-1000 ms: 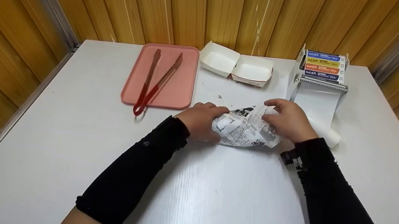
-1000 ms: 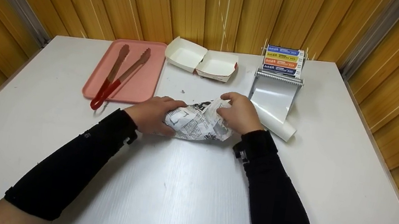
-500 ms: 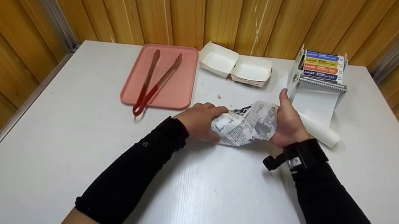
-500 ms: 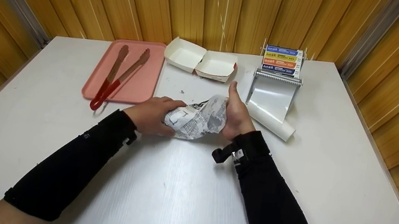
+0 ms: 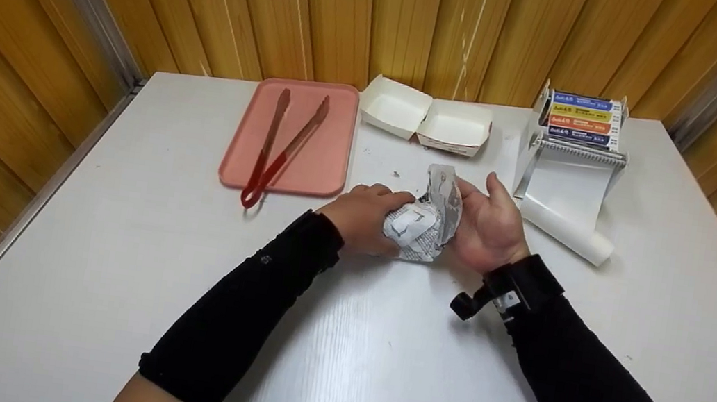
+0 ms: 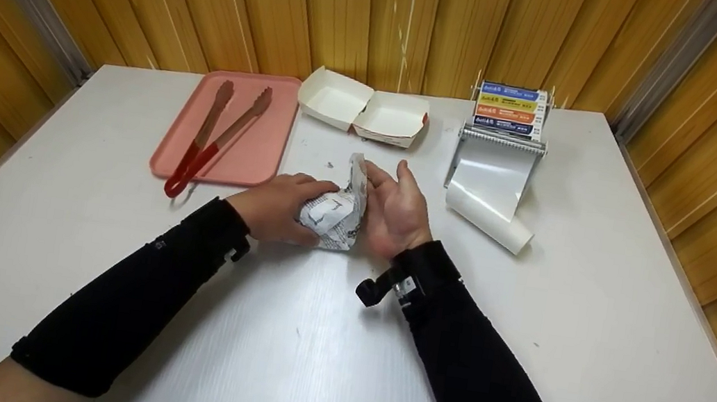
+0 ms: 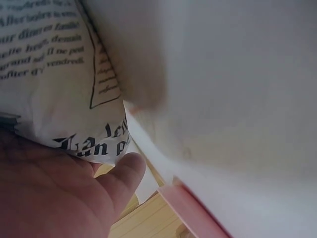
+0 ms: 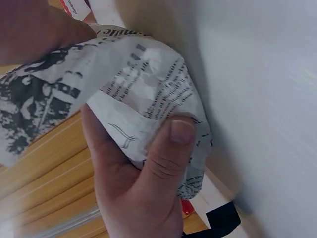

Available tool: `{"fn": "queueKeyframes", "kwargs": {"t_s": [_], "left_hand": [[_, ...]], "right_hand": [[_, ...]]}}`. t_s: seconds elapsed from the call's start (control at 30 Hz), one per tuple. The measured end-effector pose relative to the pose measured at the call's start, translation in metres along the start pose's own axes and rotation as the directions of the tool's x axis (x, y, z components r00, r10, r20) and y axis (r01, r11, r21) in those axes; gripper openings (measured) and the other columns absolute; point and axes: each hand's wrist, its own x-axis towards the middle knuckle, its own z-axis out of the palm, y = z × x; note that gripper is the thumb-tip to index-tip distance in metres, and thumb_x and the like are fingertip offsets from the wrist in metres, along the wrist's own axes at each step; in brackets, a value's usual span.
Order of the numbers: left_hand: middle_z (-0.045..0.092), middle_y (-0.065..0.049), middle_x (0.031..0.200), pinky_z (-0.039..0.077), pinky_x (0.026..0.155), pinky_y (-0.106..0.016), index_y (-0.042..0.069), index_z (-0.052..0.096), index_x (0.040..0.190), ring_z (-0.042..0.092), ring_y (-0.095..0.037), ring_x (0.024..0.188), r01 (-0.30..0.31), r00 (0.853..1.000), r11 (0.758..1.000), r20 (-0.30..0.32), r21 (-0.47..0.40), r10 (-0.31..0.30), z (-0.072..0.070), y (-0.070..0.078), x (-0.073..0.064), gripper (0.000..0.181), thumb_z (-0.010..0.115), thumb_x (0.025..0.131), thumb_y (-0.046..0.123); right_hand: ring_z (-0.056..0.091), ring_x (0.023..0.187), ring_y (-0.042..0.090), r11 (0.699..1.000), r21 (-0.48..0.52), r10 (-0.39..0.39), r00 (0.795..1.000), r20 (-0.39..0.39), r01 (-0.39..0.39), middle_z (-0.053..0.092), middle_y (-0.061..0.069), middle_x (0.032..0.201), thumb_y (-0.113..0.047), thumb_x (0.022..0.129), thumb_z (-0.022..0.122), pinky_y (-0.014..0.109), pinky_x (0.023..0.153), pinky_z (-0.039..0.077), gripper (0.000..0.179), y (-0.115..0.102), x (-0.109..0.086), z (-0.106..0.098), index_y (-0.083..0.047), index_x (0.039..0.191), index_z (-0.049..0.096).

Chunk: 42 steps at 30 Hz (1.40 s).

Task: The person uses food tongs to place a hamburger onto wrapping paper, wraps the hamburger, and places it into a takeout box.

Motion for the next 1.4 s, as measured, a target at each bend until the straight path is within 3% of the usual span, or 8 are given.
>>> {"fn": "queueKeyframes", "kwargs": {"t_s": [0.27, 0.43, 0.53, 0.67, 0.83, 0.97, 1.13, 1.4], "left_hand": [[0.051, -0.008, 0.153, 0.043, 0.117, -0.049, 0.031, 0.038, 0.162, 0.047, -0.034, 0.142, -0.009, 1.0, 1.0, 0.002, -0.017, 0.009, 0.003, 0.003, 0.001, 0.091, 0.085, 0.084, 0.039], [0.048, -0.01, 0.156, 0.041, 0.119, -0.049, 0.024, 0.043, 0.159, 0.044, -0.037, 0.145, -0.005, 1.0, 1.0, 0.006, -0.008, 0.005, 0.005, 0.007, 0.002, 0.089, 0.085, 0.084, 0.043], [0.048, -0.012, 0.158, 0.039, 0.122, -0.047, 0.018, 0.045, 0.158, 0.042, -0.038, 0.146, 0.007, 1.0, 1.0, 0.011, -0.016, -0.007, 0.005, 0.009, 0.001, 0.091, 0.087, 0.082, 0.044], [0.047, -0.011, 0.161, 0.034, 0.126, -0.044, 0.013, 0.038, 0.163, 0.039, -0.032, 0.149, -0.003, 1.0, 0.999, 0.022, -0.032, 0.004, 0.004, 0.012, 0.003, 0.097, 0.086, 0.083, 0.039], [0.039, -0.008, 0.169, 0.019, 0.132, -0.042, 0.006, 0.034, 0.164, 0.031, -0.023, 0.159, -0.23, 0.973, 0.968, 0.059, 0.105, 0.225, 0.003, 0.012, 0.011, 0.077, 0.066, 0.1, 0.035], [0.033, -0.011, 0.172, 0.015, 0.132, -0.055, 0.006, 0.033, 0.164, 0.026, -0.029, 0.161, -0.297, 0.954, 0.936, 0.092, 0.188, 0.284, 0.004, 0.009, 0.014, 0.07, 0.054, 0.106, 0.039], [0.02, -0.005, 0.176, -0.004, 0.131, -0.062, 0.016, 0.025, 0.169, 0.004, -0.033, 0.165, -0.205, 0.972, 0.967, 0.083, -0.149, 0.219, 0.002, -0.002, 0.002, 0.085, 0.067, 0.1, 0.044], [0.027, -0.006, 0.174, 0.01, 0.134, -0.039, 0.013, 0.02, 0.169, 0.023, -0.024, 0.163, -0.185, 0.975, 0.858, 0.017, -0.478, 0.22, 0.002, -0.011, -0.001, 0.09, 0.074, 0.098, 0.024]], "right_hand": [[0.069, 0.095, 0.02, 0.989, -0.125, 0.048, 0.975, -0.216, -0.076, 0.072, 0.008, 0.102, -0.037, 0.115, 0.021, 0.033, 0.091, 0.056, 0.053, 0.021, 0.009, 0.014, -0.004, 0.118, 0.062], [0.041, 0.152, 0.018, 0.925, -0.373, -0.05, 0.949, -0.31, -0.073, 0.039, 0.008, 0.168, -0.036, 0.116, 0.021, 0.031, 0.124, 0.036, 0.058, 0.033, 0.011, 0.03, -0.008, 0.167, 0.024], [0.003, 0.165, 0.019, 0.839, -0.537, -0.108, 0.941, -0.321, -0.087, 0.002, 0.003, 0.179, -0.031, 0.116, 0.024, 0.035, 0.134, 0.01, 0.06, 0.038, 0.01, 0.036, -0.009, 0.169, 0.007], [-0.003, 0.166, 0.026, 0.653, -0.742, -0.123, 0.946, -0.301, -0.151, 0.0, 0.006, 0.178, -0.031, 0.116, 0.029, 0.043, 0.134, 0.0, 0.061, 0.039, 0.01, 0.037, -0.011, 0.169, 0.007], [-0.015, 0.164, 0.03, 0.442, -0.878, -0.061, 0.971, -0.232, -0.182, -0.01, 0.01, 0.177, -0.022, 0.112, 0.039, 0.049, 0.132, -0.01, 0.069, 0.038, 0.008, 0.036, -0.014, 0.169, 0.002], [-0.019, 0.163, 0.031, 0.357, -0.921, -0.027, 0.984, -0.179, -0.157, -0.014, 0.013, 0.176, -0.006, 0.1, 0.045, 0.05, 0.131, -0.013, 0.083, 0.036, 0.007, 0.034, -0.012, 0.168, 0.0], [-0.015, 0.163, 0.033, 0.256, -0.956, -0.011, 0.989, -0.15, -0.142, -0.01, 0.015, 0.176, -0.001, 0.094, 0.045, 0.051, 0.131, -0.01, 0.087, 0.033, 0.006, 0.031, -0.01, 0.169, 0.002], [-0.018, 0.163, 0.03, 0.152, -0.978, 0.032, 0.989, -0.142, -0.146, -0.018, 0.014, 0.175, -0.005, 0.097, 0.044, 0.053, 0.131, -0.008, 0.087, 0.032, 0.004, 0.035, -0.017, 0.169, -0.004]]}}
